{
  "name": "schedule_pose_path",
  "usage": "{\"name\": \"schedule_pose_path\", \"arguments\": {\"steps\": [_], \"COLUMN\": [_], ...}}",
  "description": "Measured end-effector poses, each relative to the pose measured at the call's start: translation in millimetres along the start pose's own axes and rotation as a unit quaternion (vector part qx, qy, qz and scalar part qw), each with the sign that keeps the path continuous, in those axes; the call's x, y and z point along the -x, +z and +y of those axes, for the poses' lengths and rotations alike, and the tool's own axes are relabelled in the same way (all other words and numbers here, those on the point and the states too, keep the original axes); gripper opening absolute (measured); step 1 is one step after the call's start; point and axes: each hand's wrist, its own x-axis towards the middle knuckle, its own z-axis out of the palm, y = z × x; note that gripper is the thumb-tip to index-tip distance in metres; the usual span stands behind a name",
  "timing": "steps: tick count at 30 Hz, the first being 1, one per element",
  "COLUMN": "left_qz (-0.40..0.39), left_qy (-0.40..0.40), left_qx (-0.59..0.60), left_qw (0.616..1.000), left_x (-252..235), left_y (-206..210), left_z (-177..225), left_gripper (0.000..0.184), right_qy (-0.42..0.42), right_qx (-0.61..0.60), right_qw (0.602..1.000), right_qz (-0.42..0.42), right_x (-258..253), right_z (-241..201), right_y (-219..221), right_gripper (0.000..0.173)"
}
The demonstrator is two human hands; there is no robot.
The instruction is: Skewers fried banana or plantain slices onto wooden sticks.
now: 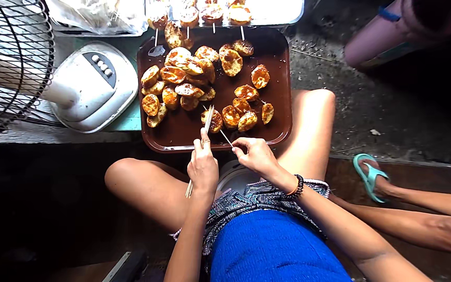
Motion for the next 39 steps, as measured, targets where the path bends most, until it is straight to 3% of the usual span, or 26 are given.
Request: {"name": "schedule_pose_path", "arguments": {"steps": [5,9,18,24,33,39], "left_qz": [0.1,0.122,0.051,0.024,-0.063,-0.066], "left_qy": [0.042,0.002,-0.083,-0.046,0.001,0.014], "left_qx": [-0.03,0.023,0.051,0.015,0.1,0.088], "left_qw": [0.994,0.992,0.994,0.999,0.993,0.994], "left_x": [14.5,28.1,16.4,1.9,-5.1,-4.8], "left_y": [-34.5,-40.7,-25.5,-33.6,-45.1,-48.8], "left_z": [-15.1,-35.2,-55.4,-65.2,-85.6,-87.5], "left_gripper": [0.06,0.05,0.044,0.038,0.035,0.035], "right_qy": [-0.038,-0.048,-0.067,-0.1,-0.088,-0.098], "right_qx": [0.007,0.006,-0.006,-0.017,-0.012,-0.003], "right_qw": [0.999,0.999,0.997,0.994,0.996,0.995], "right_qz": [0.017,-0.001,-0.038,0.037,0.011,0.013], "right_x": [15.3,19.3,36.2,58.7,50.1,24.3], "right_z": [-9.3,-11.9,21.3,24.6,17.4,5.7], "right_y": [-19.9,-9.0,17.2,3.7,5.3,24.0], "right_gripper": [0.018,0.02,0.031,0.022,0.021,0.023]}}
